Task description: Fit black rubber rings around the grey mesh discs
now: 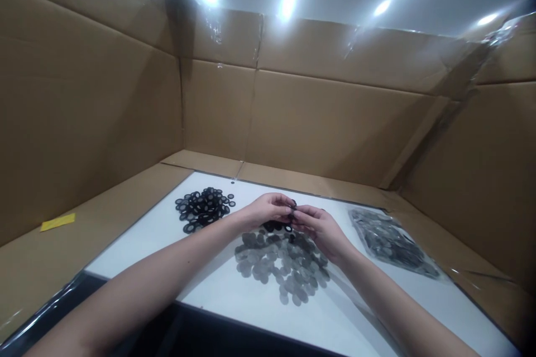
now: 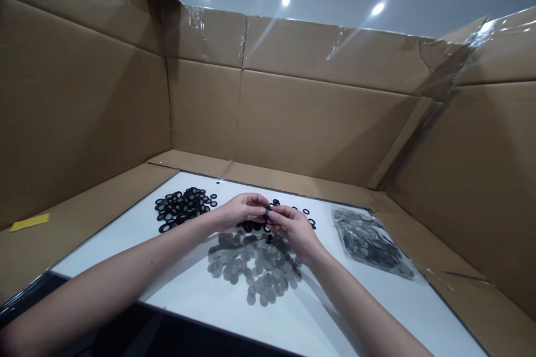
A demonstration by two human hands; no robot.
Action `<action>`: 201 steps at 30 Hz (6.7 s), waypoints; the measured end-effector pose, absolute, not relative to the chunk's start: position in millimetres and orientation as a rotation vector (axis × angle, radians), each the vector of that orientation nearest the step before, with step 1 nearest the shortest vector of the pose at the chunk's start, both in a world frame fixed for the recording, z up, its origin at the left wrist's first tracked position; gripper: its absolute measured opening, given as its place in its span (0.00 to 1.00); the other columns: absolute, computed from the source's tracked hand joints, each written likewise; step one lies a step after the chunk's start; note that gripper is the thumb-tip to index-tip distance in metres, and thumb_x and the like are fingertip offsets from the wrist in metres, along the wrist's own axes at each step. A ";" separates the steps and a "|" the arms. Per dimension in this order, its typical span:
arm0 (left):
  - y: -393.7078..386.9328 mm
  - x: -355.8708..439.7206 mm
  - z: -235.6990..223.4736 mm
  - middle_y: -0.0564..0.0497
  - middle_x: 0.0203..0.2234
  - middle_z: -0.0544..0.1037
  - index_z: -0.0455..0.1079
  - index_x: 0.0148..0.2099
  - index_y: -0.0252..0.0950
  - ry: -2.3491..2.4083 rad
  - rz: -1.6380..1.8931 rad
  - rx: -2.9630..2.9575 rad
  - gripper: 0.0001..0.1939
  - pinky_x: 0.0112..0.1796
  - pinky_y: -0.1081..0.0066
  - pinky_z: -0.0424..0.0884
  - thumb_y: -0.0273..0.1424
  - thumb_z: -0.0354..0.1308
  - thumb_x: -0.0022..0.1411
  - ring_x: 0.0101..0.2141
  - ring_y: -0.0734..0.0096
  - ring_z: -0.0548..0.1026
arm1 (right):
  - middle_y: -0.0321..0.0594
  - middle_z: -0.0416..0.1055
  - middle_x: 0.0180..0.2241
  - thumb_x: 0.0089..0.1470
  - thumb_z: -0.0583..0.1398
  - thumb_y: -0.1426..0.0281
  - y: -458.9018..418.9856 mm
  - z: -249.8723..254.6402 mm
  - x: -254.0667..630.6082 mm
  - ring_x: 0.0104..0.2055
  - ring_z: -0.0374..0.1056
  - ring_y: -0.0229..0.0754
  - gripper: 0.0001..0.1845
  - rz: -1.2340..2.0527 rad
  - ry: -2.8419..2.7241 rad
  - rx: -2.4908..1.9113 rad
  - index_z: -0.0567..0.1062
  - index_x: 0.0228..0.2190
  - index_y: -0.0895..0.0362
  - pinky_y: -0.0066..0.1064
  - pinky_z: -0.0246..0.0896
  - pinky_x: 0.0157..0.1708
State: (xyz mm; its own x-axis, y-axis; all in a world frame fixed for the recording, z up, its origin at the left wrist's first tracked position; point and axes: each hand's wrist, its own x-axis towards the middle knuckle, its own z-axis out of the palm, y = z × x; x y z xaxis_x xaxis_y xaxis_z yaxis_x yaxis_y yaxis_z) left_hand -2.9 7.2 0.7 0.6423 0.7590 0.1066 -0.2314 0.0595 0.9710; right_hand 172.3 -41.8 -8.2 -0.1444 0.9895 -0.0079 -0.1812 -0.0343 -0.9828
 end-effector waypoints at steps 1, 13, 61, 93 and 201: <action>8.4 -3.2 -0.1 0.48 0.31 0.74 0.70 0.39 0.31 0.516 0.830 1.374 0.15 0.41 0.67 0.69 0.32 0.65 0.48 0.32 0.73 0.74 | 0.42 0.74 0.34 0.41 0.67 0.64 -40.9 -8.7 172.0 0.33 0.71 0.37 0.17 1.407 -1.163 -1.016 0.75 0.33 0.60 0.28 0.65 0.38; 3.4 -10.3 1.6 0.48 0.37 0.73 0.73 0.45 0.39 0.641 1.061 2.477 0.13 0.40 0.73 0.66 0.33 0.55 0.58 0.37 0.71 0.71 | 0.39 0.71 0.28 0.43 0.66 0.62 -35.7 -15.6 167.4 0.29 0.66 0.34 0.15 1.404 -1.184 -1.037 0.77 0.32 0.59 0.25 0.65 0.32; -21.7 -17.6 -3.7 0.50 0.35 0.75 0.75 0.39 0.41 0.329 0.280 2.557 0.10 0.38 0.75 0.64 0.34 0.60 0.54 0.35 0.71 0.72 | 0.41 0.73 0.39 0.50 0.59 0.70 -12.5 -26.7 215.2 0.43 0.66 0.44 0.11 0.034 -2.150 -1.591 0.77 0.36 0.54 0.30 0.55 0.44; -1.3 -15.0 -8.5 0.47 0.30 0.76 0.72 0.40 0.31 0.699 0.855 1.702 0.16 0.32 0.73 0.66 0.36 0.61 0.52 0.29 0.74 0.71 | 0.41 0.75 0.37 0.43 0.66 0.67 -29.9 -14.4 188.0 0.42 0.70 0.41 0.12 1.351 -1.117 -1.019 0.78 0.32 0.59 0.30 0.62 0.48; -10.8 -3.7 -14.7 0.49 0.30 0.74 0.62 0.38 0.33 0.577 1.074 1.382 0.19 0.35 0.70 0.69 0.32 0.66 0.46 0.32 0.70 0.75 | 0.43 0.75 0.38 0.46 0.62 0.62 -61.9 4.9 154.8 0.38 0.70 0.45 0.18 0.959 -1.425 -1.116 0.77 0.39 0.56 0.38 0.65 0.41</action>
State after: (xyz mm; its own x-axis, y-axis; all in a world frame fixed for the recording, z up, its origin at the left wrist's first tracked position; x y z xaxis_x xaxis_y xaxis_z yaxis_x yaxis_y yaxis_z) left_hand -3.7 -10.8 -14.7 0.4450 0.8592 0.2527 -0.2633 -0.1442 0.9539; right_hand 154.8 -61.9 4.9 -0.0268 0.9690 0.2455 0.1371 0.2469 -0.9593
